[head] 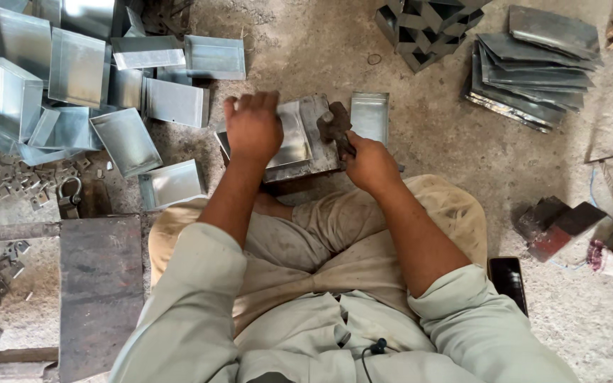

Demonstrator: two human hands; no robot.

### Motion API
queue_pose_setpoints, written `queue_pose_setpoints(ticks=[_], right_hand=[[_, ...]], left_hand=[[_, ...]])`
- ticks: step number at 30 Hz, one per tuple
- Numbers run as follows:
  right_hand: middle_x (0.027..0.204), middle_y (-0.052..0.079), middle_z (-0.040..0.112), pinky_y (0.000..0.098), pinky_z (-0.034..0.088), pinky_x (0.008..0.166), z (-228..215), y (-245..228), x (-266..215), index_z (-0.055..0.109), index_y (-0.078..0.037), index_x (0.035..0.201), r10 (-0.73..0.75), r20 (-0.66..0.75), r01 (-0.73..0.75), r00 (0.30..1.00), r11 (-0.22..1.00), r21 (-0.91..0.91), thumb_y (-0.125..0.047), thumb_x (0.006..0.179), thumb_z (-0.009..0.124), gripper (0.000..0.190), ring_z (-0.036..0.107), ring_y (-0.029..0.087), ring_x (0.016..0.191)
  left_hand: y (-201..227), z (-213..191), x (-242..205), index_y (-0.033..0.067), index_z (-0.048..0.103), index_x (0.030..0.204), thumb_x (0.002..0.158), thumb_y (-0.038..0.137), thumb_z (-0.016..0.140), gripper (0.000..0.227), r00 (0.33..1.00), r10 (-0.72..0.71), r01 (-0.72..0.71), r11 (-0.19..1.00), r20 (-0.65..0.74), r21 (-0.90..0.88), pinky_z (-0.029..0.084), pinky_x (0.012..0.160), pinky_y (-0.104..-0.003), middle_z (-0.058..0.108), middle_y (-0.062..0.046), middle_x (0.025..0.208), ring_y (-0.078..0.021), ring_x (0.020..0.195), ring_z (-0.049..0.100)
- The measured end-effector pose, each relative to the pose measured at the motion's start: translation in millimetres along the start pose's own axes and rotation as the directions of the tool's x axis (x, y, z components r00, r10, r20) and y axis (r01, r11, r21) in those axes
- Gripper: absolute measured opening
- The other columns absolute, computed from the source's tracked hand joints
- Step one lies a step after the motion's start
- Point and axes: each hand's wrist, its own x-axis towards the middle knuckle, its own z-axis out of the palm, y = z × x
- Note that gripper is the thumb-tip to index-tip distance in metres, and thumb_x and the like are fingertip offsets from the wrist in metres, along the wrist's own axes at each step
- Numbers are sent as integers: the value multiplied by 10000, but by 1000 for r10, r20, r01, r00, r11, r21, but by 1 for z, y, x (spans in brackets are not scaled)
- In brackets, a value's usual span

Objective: The person sits cross-legged on the floor and repeatedly hammers small rectangular metal boxes on a metal block. They pick up a box, place it on the block, strike it with a hammer, and then set it aside. This process is repeated for multiple boxes.

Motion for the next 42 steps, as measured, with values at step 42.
queue_pose_setpoints(ticks=[42], right_hand=[[929,177,666,416,539,715,-39,-27,-40,647,-73,1372,-447,-319,499,835,861,100,-87,976,724,404,662,347,788]], left_hand=[[-4,41,-44,10,485,1514,973,400,595,676,991,-99,85,985,-85,-150,81,1215,-661,480,-244,1496,-508,1397,395]])
